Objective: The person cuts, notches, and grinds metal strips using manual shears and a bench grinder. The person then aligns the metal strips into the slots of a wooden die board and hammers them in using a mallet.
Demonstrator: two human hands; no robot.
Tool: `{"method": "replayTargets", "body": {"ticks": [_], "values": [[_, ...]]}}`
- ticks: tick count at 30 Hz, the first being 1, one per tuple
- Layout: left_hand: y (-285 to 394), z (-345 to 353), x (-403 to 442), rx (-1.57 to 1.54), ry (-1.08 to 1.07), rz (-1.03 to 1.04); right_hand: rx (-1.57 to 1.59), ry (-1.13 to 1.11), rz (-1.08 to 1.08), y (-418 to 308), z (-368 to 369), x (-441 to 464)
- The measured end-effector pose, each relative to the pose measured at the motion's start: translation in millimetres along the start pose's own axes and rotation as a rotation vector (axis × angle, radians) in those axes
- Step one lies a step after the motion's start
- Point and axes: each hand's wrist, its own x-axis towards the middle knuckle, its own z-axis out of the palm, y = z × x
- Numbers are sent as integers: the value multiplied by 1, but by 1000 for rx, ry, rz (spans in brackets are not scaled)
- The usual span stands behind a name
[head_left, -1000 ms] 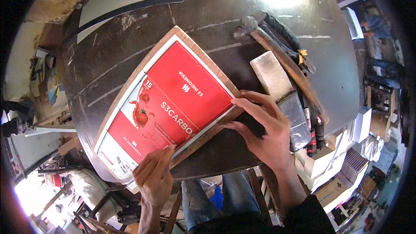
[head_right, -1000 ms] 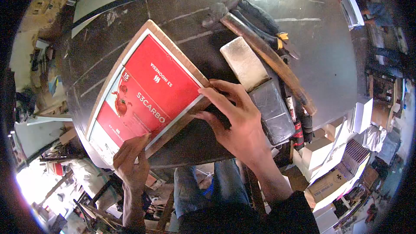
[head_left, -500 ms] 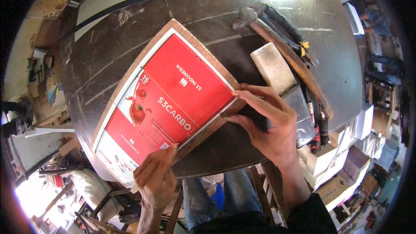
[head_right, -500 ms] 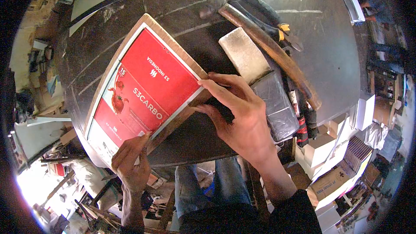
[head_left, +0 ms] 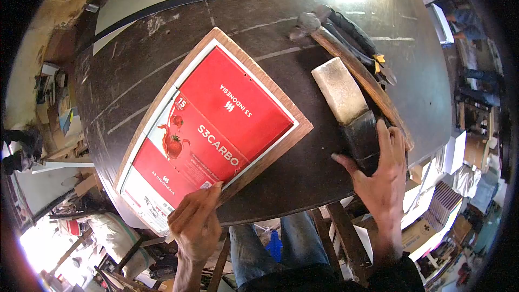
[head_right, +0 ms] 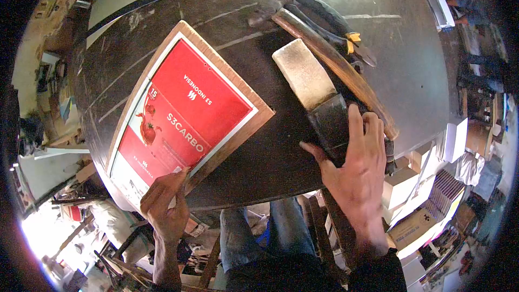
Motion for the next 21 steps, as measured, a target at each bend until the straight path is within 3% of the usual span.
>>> {"method": "replayTargets", "body": {"ticks": [3,9,11,13,16,17,19,21], "values": [[2,-2,1,0,0,-21,263,-62,-7,-6,-14,2],[-2,0,1,23,19,42,406,32,-457,-27,-7,-4],[-1,-1,2,2,16,19,465,-273,-270,-30,-2,-7],[-2,-1,1,-6,-1,8,479,-298,-262,-30,3,-8],[-6,0,1,-36,8,38,462,-35,-380,-41,5,-16],[-6,0,0,-41,11,33,457,-39,-384,-42,6,-18],[-7,1,-2,-45,16,33,497,-302,-249,-43,7,-21],[-6,-1,-1,-63,4,26,487,-289,-253,-48,6,-21]]}}
